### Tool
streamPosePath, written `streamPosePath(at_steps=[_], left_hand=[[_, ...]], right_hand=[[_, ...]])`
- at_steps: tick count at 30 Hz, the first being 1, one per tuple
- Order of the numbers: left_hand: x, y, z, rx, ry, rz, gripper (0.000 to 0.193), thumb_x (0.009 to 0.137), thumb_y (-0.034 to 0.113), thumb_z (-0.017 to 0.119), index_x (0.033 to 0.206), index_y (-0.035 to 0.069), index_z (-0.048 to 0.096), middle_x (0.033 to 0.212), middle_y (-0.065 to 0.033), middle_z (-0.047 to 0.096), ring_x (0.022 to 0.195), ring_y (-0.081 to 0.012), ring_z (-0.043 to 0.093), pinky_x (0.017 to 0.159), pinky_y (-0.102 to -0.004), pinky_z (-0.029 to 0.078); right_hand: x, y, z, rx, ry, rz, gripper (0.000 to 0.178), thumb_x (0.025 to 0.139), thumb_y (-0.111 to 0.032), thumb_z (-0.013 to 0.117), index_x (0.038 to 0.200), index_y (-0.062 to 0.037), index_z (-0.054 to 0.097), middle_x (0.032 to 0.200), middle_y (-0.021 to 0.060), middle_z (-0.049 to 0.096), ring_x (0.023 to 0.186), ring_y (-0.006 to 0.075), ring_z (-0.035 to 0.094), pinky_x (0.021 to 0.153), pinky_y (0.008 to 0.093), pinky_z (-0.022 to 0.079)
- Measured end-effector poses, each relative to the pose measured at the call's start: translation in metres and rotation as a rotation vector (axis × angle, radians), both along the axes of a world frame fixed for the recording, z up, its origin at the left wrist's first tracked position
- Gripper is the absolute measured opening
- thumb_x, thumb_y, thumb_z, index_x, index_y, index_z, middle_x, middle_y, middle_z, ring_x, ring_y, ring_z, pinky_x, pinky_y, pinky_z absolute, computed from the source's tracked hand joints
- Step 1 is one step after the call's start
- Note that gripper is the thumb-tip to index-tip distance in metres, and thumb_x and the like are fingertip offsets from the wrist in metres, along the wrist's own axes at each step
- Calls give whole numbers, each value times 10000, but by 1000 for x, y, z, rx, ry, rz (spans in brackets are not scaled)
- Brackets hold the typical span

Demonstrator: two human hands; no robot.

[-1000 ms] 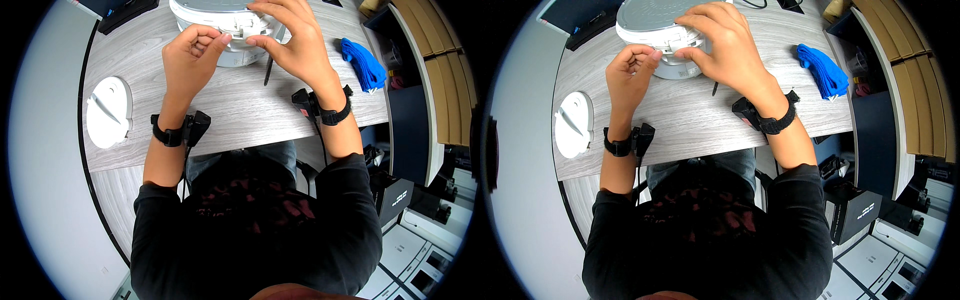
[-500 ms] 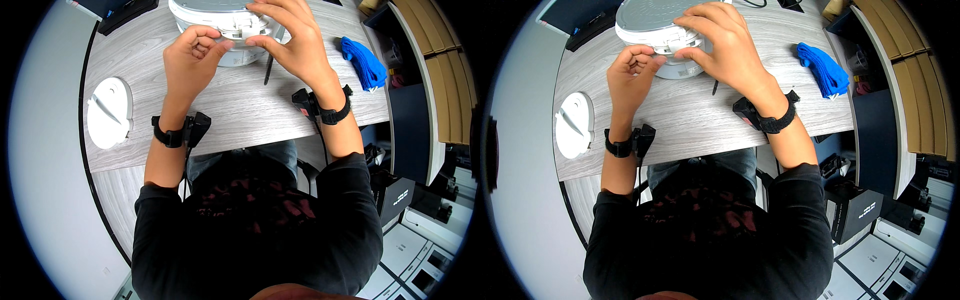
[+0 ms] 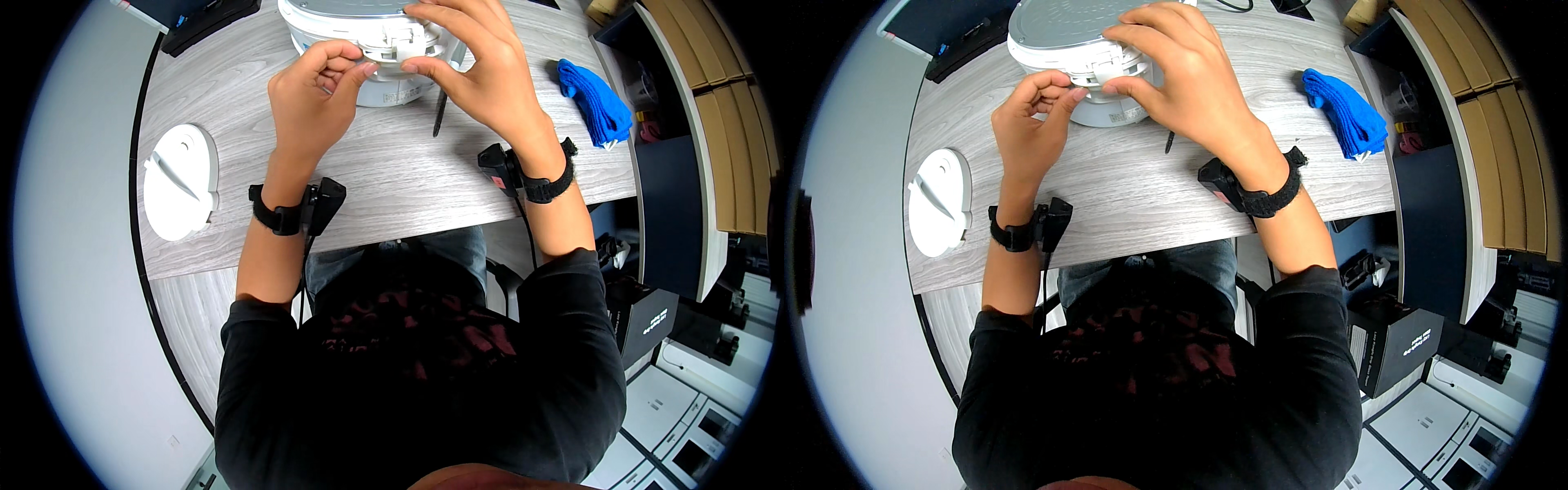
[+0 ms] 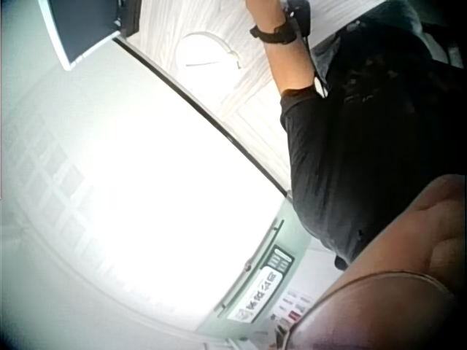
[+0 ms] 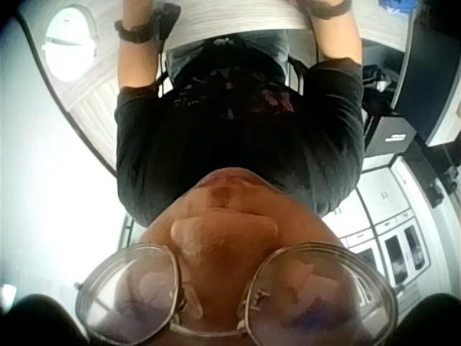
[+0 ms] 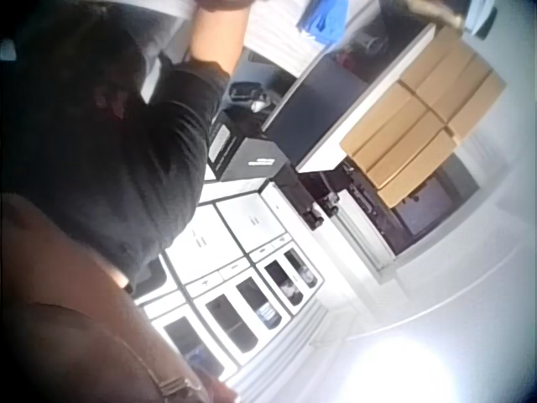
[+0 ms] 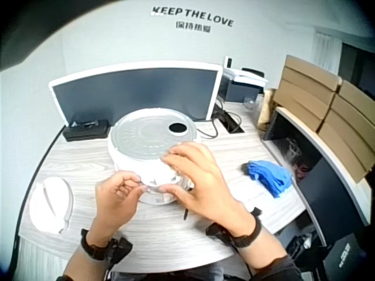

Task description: The person assembles a white appliance by attaching a top cover and securing it with screws using a screwdriver. They then wipe the exterior with a blue cloth.

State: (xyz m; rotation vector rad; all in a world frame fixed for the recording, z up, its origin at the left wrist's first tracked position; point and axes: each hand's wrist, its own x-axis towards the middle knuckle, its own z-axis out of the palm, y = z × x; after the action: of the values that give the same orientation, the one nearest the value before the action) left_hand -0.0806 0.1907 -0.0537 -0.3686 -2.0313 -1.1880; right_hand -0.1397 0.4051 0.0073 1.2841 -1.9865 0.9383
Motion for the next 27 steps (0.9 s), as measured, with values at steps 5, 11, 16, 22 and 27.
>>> streamPosePath(at_steps=[5,11,16,22,27], left_hand=[[-3,-1,-2,8,53,-27,155,857,47,814,981,29,723,826,-41,761,758,-94,733,687,-222,596],[-2,0,-3,30,20,-25,154,866,46,804,989,29,712,858,-47,760,784,-107,737,718,-243,613],[-1,-1,-3,-2,15,-11,160,885,39,786,1019,17,702,883,-52,756,809,-106,730,724,-245,619],[0,-4,-1,-92,55,2,170,908,20,763,1060,-12,694,929,-63,753,852,-101,722,743,-244,623],[-1,-6,-3,-81,36,2,168,902,18,769,1050,-17,697,939,-70,757,853,-109,731,750,-240,618]], right_hand=[[1,0,0,9,-6,-3,530,706,-122,888,1184,-12,687,1231,191,628,1185,394,568,1013,472,471],[0,0,-2,5,8,2,528,707,-117,886,1184,-10,686,1234,191,629,1192,392,568,1016,469,472],[5,3,6,52,-24,5,560,689,-92,883,1203,-13,677,1249,183,624,1202,388,562,1021,468,470],[6,5,11,90,-52,10,577,673,-54,870,1213,-17,671,1252,176,621,1195,386,560,1016,467,471],[-3,3,1,22,9,57,557,678,-56,869,1198,-13,674,1238,175,627,1181,387,566,1013,466,472]])
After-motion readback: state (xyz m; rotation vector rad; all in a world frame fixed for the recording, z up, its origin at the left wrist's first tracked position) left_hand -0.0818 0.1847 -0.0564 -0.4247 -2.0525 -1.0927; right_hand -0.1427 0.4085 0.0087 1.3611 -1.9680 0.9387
